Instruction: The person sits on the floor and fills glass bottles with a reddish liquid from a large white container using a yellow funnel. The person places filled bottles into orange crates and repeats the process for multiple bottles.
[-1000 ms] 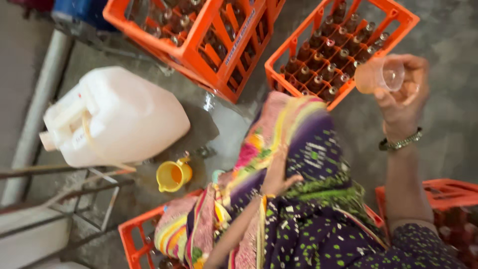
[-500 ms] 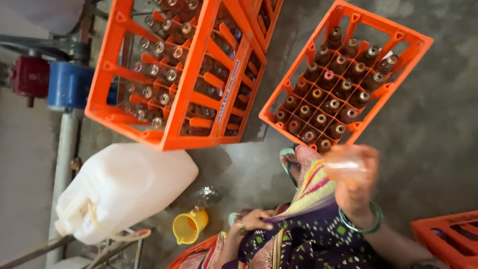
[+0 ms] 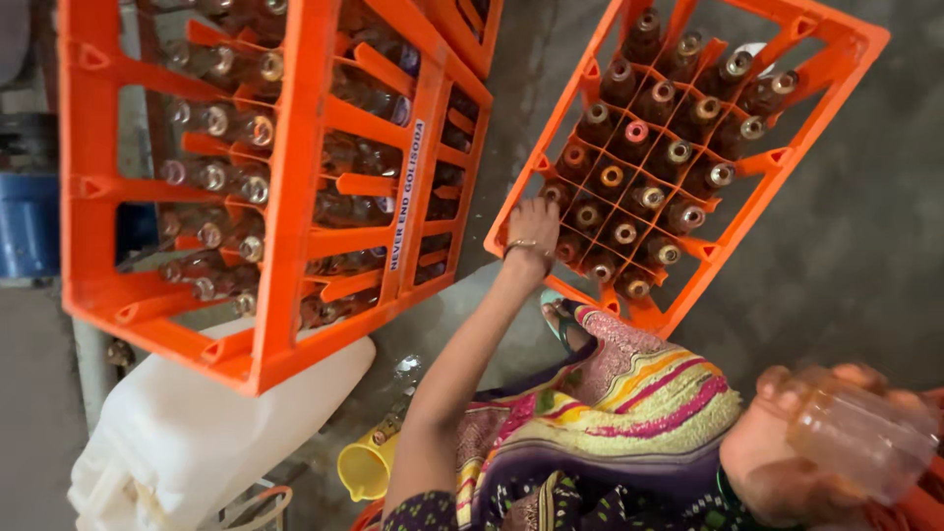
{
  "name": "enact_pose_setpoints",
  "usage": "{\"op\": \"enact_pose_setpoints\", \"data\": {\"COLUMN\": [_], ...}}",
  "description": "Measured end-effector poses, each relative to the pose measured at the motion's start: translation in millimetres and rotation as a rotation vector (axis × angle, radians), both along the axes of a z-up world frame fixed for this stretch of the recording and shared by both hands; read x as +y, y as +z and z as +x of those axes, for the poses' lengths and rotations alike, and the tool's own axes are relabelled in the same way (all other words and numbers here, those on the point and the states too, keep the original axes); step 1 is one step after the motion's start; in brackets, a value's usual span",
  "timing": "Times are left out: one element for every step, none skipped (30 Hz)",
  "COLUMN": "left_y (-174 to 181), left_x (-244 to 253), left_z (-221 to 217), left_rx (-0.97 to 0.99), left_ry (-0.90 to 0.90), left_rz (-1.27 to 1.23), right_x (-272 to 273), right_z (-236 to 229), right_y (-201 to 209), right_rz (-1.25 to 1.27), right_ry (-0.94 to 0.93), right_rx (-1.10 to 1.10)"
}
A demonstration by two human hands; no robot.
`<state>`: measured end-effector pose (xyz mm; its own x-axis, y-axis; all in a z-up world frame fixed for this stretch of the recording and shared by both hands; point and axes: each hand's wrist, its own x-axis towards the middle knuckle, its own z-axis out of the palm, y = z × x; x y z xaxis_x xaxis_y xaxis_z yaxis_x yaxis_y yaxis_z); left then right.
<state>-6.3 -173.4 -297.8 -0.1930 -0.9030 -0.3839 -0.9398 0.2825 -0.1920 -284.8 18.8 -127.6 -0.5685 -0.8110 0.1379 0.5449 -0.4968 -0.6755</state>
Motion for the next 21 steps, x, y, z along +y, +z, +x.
{"op": "enact_pose_setpoints", "data": {"left_y": [-22.0, -42.5, -61.5, -76.6, -88.9, -98.0, -104.3, -107.4, -107.7, -106.7, -103.7, -98.6, -92.6, -86.3, -79.3, -70.5, -61.4, -48.8, -32.8, -12.8, 11.8], "left_x": [-13.3, -18.0, -21.3, -25.8, -26.7, -27.4, -28.1, -29.1, -28.8, -28.5, -25.8, -26.0, -26.6, -26.4, -26.2, -23.7, -24.6, -20.3, -16.7, -20.8, -23.8], "left_z": [-4.3, -3.3, -1.6, 2.3, 4.3, 6.9, 8.9, 11.3, 13.7, 12.4, 9.9, 9.5, 8.7, 5.9, 3.2, 2.3, -0.3, -1.6, -3.1, -2.2, 2.5], "left_rx": [-0.138, -0.152, -0.166, -0.190, -0.189, -0.189, -0.189, -0.192, -0.195, -0.198, -0.196, -0.195, -0.193, -0.181, -0.169, -0.161, -0.167, -0.177, -0.188, -0.185, -0.182], "left_ry": [0.016, 0.076, 0.136, 0.191, 0.243, 0.295, 0.346, 0.336, 0.325, 0.317, 0.293, 0.264, 0.235, 0.248, 0.262, 0.277, 0.280, 0.292, 0.303, 0.272, 0.242], "left_rz": [0.000, 0.176, 0.352, 0.521, 0.532, 0.542, 0.552, 0.552, 0.553, 0.549, 0.523, 0.493, 0.463, 0.463, 0.463, 0.468, 0.432, 0.406, 0.380, 0.405, 0.430], "right_x": [1.5, 4.7, 8.4, 9.0, 10.2, 10.6, 11.4, 11.0, 10.6, 9.6, 10.7, 9.8, 9.6, 9.2, 8.3, 9.1, 10.0, 13.4, 16.2, 14.6, 13.3], "right_z": [-1.6, -3.5, -6.2, -5.8, -8.0, -8.4, -8.9, -9.5, -9.7, -10.0, -14.5, -15.3, -18.2, -21.6, -24.6, -28.6, -29.7, -30.9, -30.3, -29.0, -27.7], "right_y": [-4.1, -7.1, -9.6, -14.6, -17.8, -21.2, -23.2, -25.0, -25.8, -26.4, -23.5, -22.1, -19.6, -17.2, -16.0, -15.3, -15.9, -14.3, -13.1, -14.2, -14.6], "right_rz": [-0.006, -0.008, -0.011, -0.025, -0.028, -0.031, -0.024, -0.025, -0.027, -0.039, -0.026, -0.017, 0.017, 0.019, 0.022, -0.005, -0.025, -0.033, -0.033, -0.029, -0.025], "right_ry": [0.006, 0.005, 0.004, -0.011, -0.014, -0.020, -0.013, -0.006, 0.002, 0.008, 0.023, 0.033, 0.051, 0.082, 0.112, 0.157, 0.183, 0.216, 0.229, 0.225, 0.220], "right_rx": [-0.018, -0.042, -0.066, -0.106, -0.122, -0.137, -0.130, -0.131, -0.132, -0.141, -0.130, -0.120, -0.091, -0.104, -0.117, -0.181, -0.222, -0.271, -0.297, -0.303, -0.309]}}
